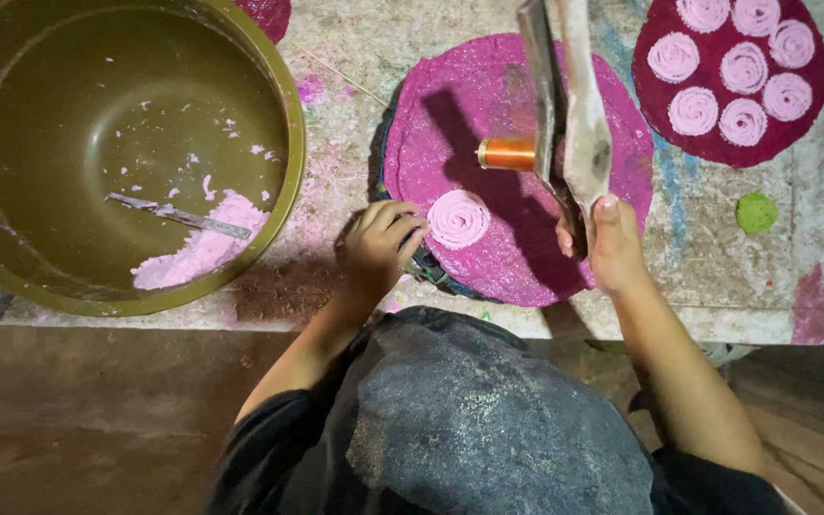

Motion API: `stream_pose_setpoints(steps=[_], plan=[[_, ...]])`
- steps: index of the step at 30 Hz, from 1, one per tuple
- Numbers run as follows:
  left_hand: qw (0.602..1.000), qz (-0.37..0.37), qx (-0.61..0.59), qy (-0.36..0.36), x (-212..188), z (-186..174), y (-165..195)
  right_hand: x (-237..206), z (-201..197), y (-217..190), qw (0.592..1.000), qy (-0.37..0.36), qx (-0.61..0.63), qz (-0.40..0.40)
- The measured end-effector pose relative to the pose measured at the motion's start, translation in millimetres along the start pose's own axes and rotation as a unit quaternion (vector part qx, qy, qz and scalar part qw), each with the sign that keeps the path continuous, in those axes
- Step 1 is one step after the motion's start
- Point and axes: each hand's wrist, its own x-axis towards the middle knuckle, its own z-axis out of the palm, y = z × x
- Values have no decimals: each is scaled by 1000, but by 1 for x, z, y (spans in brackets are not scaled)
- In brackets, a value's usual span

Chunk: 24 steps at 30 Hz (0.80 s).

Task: The person sits at a workbench and uses a hand-held extruder press to pipe pink paste into spiral rosettes on round pink boards. They load paste from a large bowl into the tool, squeeze rosettes one by one onto the boards, and set filled boards aside on a rack.

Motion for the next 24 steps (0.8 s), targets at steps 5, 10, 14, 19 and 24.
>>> stream_pose_setpoints(steps=[5, 10, 14, 19, 24], plan=[[1000, -4, 6, -10, -7, -1, 0, -17, 0, 8, 997, 18, 77, -12], [1000, -20, 3, -7, -11, -3, 3, -27, -2, 15, 989, 42, 140, -15], [998, -41, 32, -22, -13, 0, 8, -32, -3, 17, 983, 59, 169, -27], [997, -78, 24, -8, -15, 6, 14, -39, -10, 18, 981, 65, 184, -21], [998, -47, 39, 19, -16, 14, 18, -46, -22, 22, 979, 57, 195, -27]])
